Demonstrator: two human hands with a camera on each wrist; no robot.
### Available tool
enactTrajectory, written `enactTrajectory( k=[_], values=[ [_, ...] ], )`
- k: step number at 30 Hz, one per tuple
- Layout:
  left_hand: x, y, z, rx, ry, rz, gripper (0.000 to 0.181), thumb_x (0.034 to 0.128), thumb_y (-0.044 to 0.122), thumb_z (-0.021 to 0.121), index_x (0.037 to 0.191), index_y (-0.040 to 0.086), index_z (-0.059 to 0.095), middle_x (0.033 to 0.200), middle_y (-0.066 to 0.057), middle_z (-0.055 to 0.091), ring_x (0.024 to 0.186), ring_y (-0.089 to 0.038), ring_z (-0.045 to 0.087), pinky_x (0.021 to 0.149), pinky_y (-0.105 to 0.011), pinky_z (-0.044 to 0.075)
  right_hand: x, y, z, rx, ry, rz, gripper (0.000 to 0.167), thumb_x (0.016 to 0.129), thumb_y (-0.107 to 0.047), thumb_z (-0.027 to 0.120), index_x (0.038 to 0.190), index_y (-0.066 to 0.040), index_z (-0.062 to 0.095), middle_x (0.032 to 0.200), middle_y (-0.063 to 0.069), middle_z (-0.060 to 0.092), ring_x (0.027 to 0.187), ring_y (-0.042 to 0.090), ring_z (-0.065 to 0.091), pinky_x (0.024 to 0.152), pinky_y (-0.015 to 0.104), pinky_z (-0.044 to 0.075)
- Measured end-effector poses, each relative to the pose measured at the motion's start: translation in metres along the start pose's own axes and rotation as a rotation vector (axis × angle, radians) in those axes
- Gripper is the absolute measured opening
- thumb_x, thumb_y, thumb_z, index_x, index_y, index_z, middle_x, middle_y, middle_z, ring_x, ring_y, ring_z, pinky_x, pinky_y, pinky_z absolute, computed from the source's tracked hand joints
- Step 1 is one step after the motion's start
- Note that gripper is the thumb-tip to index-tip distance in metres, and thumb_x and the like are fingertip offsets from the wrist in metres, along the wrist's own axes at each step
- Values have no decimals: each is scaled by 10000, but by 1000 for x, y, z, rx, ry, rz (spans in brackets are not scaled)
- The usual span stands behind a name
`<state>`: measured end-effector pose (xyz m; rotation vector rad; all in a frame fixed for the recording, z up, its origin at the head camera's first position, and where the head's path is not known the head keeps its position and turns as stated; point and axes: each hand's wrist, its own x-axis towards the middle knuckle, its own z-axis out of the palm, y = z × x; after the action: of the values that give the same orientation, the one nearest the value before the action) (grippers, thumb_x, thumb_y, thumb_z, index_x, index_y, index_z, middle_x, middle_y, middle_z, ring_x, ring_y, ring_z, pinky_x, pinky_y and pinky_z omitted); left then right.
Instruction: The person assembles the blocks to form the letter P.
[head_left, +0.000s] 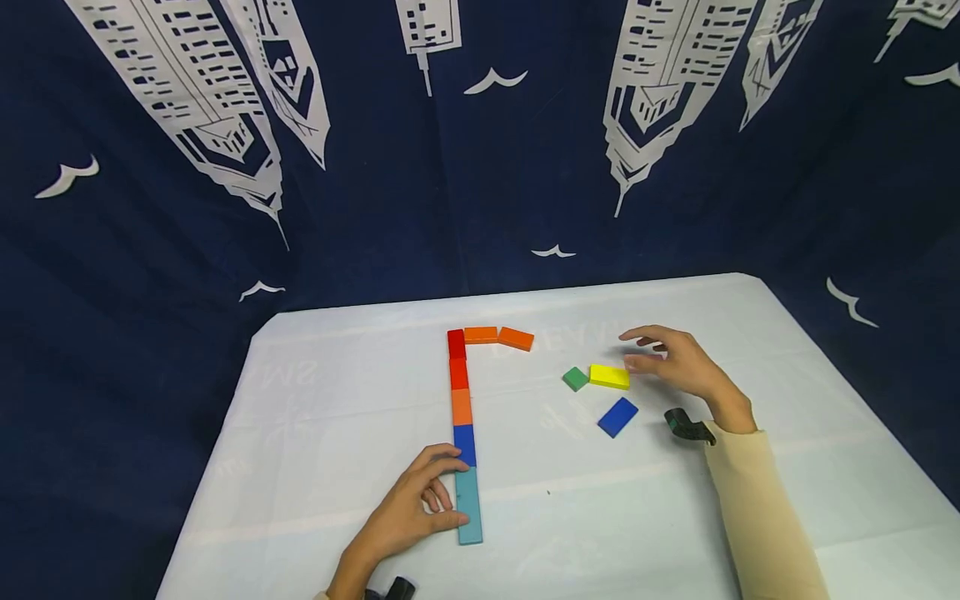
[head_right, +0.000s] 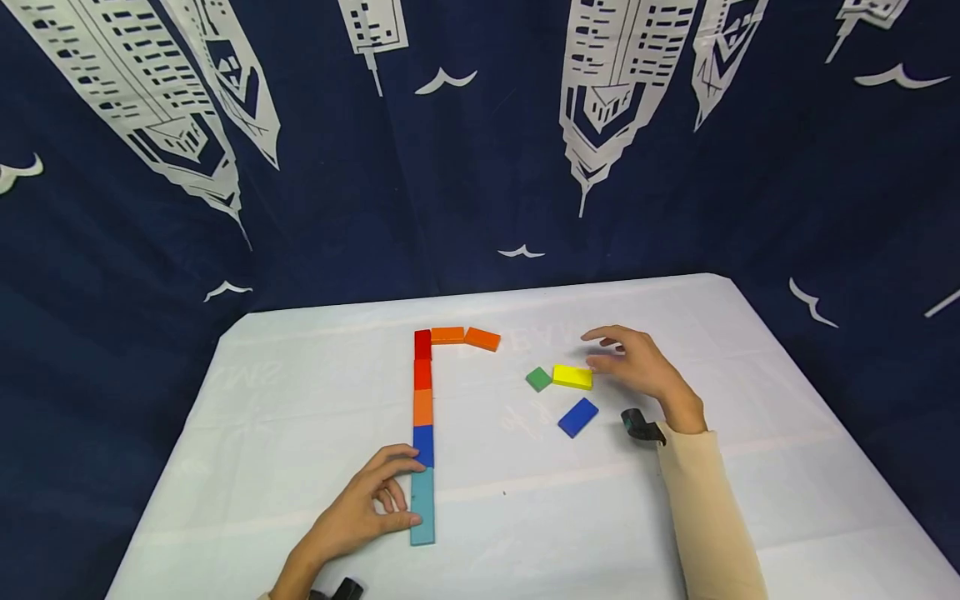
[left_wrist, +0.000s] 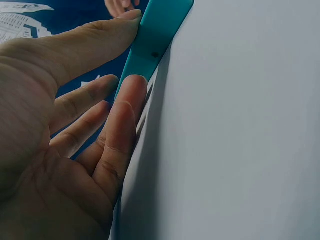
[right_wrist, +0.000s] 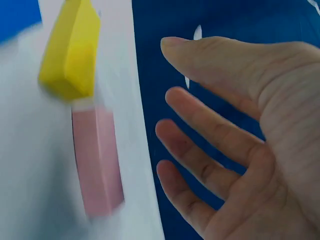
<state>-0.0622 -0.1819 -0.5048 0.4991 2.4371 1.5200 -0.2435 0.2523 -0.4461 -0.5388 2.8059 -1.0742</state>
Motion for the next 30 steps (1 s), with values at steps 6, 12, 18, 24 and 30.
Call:
enactTrajectory(
  k=[6, 12, 18, 24, 30],
  values=[
    [1, -1, 0, 6, 2, 21, 544, 803, 288, 856, 1283, 154, 636, 1472, -53, 451, 761, -49, 618, 686, -222, 538, -11, 25, -11, 2, 6, 54, 401, 924, -138, 715, 1303, -44, 626, 1385, 227, 566, 1235, 425, 513, 1057, 641, 370],
    [0, 0, -1, 11, 3, -3, 559, 793, 293, 862, 1289, 169, 634, 1476, -24, 446, 766, -50, 620, 698, -221, 538, -11, 37, -6, 11, 9, 75, 374, 918, -112, 710, 1279, -40, 645, 1367, 249, 561, 1258, 438, 483, 1078, 644, 347],
    [1, 0, 0, 16, -3, -11, 573, 792, 290, 863, 1302, 180, 627, 1481, 3, 437, 777, -50, 625, 709, -224, 543, -7, 36, 1, -8, -18, 106, 410, 913, -112, 716, 1303, -27, 628, 1382, 273, 543, 1276, 451, 469, 1075, 641, 354],
    [0, 0, 0, 21, 1, -18, 569, 790, 287, 864, 1297, 180, 631, 1477, 1, 442, 768, -49, 626, 707, -221, 543, -5, 36, 2, -41, -22, 87, 410, 912, -93, 717, 1303, -10, 629, 1343, 276, 581, 1229, 436, 519, 1052, 602, 405],
    [0, 1, 0, 24, 6, -10, 558, 793, 279, 863, 1289, 165, 634, 1476, -24, 445, 760, -45, 623, 700, -221, 539, -4, 39, 3, -78, -22, 70, 450, 875, -132, 762, 1297, -31, 641, 1214, 231, 663, 911, 269, 576, 768, 321, 485]
  ],
)
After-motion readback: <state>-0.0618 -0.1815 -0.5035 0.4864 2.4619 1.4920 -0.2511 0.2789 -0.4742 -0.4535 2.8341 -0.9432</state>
